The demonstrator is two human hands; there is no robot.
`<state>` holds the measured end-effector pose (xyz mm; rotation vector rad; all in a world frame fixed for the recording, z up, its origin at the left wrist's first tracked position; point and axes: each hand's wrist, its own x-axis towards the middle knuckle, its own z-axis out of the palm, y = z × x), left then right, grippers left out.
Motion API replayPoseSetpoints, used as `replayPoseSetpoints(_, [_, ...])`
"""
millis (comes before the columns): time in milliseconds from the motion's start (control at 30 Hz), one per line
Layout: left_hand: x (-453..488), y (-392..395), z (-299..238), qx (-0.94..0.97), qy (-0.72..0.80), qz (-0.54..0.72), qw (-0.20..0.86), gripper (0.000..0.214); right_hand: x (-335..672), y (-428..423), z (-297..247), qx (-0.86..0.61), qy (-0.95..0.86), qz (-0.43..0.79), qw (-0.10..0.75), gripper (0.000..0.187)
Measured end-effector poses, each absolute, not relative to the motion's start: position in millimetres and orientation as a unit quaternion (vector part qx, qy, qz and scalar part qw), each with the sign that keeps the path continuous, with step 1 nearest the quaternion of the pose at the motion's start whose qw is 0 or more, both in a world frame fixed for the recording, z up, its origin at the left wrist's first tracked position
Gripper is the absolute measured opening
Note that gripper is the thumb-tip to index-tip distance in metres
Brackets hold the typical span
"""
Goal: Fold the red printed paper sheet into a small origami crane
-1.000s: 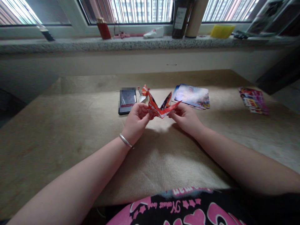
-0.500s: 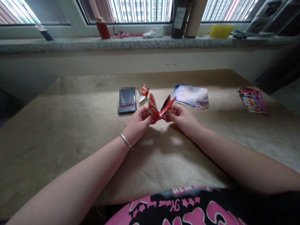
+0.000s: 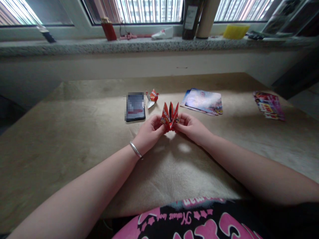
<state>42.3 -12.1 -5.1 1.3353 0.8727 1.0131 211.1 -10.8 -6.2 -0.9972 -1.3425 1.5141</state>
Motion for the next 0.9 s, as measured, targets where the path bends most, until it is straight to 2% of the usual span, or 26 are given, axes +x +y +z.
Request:
replayPoseSetpoints(233, [43.7,-12.2,-7.1,0.581,0.359,0.44,0.583,0.031,210.0,-12.0,-6.3,-0.408,-0.546,0.595,0.426,0.031])
replayPoseSetpoints(600, [43.1,-11.2,-7.3,0.57,0.375,0.435,0.587,0.039,208.0,-11.5,-5.4,-0.403,-0.526,0.607,0.439,0.042])
replayPoseSetpoints(900, [46.3,-13.7,-3.6,0.547,0.38,0.446,0.598,0.037,202.5,-14.4,0.8,-0.406,-0.497,0.619,0.452,0.043])
